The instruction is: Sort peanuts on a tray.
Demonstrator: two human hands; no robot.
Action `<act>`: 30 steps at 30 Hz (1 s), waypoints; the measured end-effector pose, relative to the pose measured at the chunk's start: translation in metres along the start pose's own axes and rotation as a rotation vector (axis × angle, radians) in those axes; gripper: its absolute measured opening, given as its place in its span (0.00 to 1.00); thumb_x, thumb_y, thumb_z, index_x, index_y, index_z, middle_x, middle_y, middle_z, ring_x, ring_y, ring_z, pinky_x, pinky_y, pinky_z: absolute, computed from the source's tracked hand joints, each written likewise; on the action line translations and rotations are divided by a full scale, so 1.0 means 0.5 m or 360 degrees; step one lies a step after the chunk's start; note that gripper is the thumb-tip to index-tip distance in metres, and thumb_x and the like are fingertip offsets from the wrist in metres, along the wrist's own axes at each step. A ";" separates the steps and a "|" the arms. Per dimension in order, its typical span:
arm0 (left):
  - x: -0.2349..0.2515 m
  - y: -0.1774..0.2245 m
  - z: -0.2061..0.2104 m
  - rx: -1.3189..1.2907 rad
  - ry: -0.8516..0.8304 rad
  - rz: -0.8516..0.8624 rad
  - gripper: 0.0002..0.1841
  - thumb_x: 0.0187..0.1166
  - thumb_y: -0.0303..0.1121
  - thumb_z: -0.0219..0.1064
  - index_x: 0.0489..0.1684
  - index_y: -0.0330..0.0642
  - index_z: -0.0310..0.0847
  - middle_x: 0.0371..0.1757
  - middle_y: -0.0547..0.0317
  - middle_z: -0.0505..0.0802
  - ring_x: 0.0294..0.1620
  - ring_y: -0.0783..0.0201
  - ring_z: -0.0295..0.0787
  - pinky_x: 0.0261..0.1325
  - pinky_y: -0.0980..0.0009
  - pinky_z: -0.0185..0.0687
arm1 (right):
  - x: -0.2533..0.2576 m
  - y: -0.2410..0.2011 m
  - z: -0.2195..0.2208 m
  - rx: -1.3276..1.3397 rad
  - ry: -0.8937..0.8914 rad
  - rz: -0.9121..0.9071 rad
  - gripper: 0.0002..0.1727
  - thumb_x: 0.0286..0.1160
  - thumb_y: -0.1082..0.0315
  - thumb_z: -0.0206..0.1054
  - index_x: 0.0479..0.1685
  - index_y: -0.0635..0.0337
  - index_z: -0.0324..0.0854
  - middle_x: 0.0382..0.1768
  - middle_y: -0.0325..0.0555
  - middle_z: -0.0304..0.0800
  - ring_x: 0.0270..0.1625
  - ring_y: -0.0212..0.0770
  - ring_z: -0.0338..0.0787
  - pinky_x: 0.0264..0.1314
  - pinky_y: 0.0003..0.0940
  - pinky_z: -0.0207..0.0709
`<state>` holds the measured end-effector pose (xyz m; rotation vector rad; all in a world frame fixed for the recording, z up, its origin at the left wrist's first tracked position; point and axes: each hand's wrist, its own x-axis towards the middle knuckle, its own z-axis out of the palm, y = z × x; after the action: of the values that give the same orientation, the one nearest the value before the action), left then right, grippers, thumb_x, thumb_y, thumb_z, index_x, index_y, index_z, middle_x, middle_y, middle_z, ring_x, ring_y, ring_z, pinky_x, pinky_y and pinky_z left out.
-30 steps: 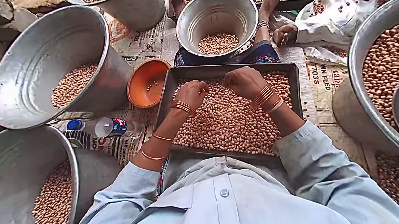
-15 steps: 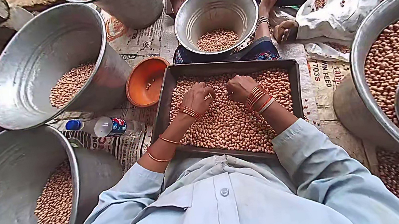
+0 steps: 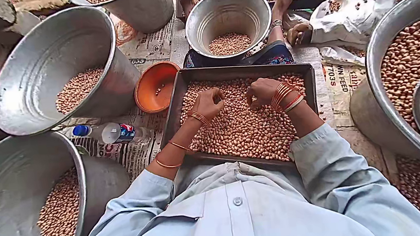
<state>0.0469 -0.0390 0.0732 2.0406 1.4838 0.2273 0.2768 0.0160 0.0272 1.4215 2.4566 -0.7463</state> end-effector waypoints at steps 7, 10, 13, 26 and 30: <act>0.156 -0.127 0.033 0.0320 0.0130 0.0286 0.11 0.82 0.30 0.67 0.55 0.36 0.89 0.47 0.39 0.93 0.49 0.41 0.92 0.60 0.41 0.83 | 0.008 -0.015 0.004 -0.0031 -0.0086 0.0119 0.12 0.68 0.60 0.80 0.45 0.57 0.91 0.45 0.56 0.93 0.53 0.60 0.91 0.52 0.66 0.80; 0.073 0.025 -0.016 0.0596 -0.0307 -0.0034 0.15 0.87 0.28 0.63 0.67 0.33 0.84 0.69 0.35 0.87 0.74 0.38 0.82 0.77 0.44 0.73 | 0.003 0.012 0.000 0.0272 0.0192 -0.0055 0.13 0.71 0.61 0.77 0.44 0.61 0.91 0.35 0.55 0.92 0.43 0.57 0.91 0.47 0.62 0.80; 0.020 0.097 -0.025 0.0553 -0.0273 -0.0150 0.15 0.82 0.22 0.67 0.64 0.28 0.84 0.70 0.32 0.86 0.75 0.36 0.81 0.77 0.42 0.72 | -0.016 0.022 -0.016 0.0614 0.0691 0.0025 0.10 0.74 0.65 0.69 0.45 0.63 0.83 0.32 0.50 0.86 0.37 0.48 0.86 0.43 0.53 0.75; 0.143 -0.149 -0.082 0.0594 0.0646 -0.0003 0.18 0.73 0.33 0.77 0.60 0.39 0.87 0.70 0.28 0.82 0.78 0.27 0.71 0.76 0.31 0.66 | 0.026 -0.023 0.022 -0.0070 0.0429 0.0439 0.08 0.73 0.69 0.69 0.45 0.59 0.90 0.46 0.60 0.93 0.52 0.65 0.93 0.46 0.66 0.81; 0.101 -0.075 -0.004 0.0615 0.0222 0.0309 0.07 0.72 0.30 0.76 0.44 0.42 0.95 0.62 0.35 0.88 0.70 0.33 0.78 0.73 0.40 0.71 | 0.023 -0.022 0.019 -0.0051 0.0411 0.0447 0.08 0.72 0.68 0.72 0.45 0.58 0.91 0.47 0.59 0.94 0.53 0.65 0.93 0.47 0.67 0.81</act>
<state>0.0340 0.0148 0.0438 2.5280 1.5025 0.1726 0.2607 0.0149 0.0178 1.9027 2.3551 -0.4871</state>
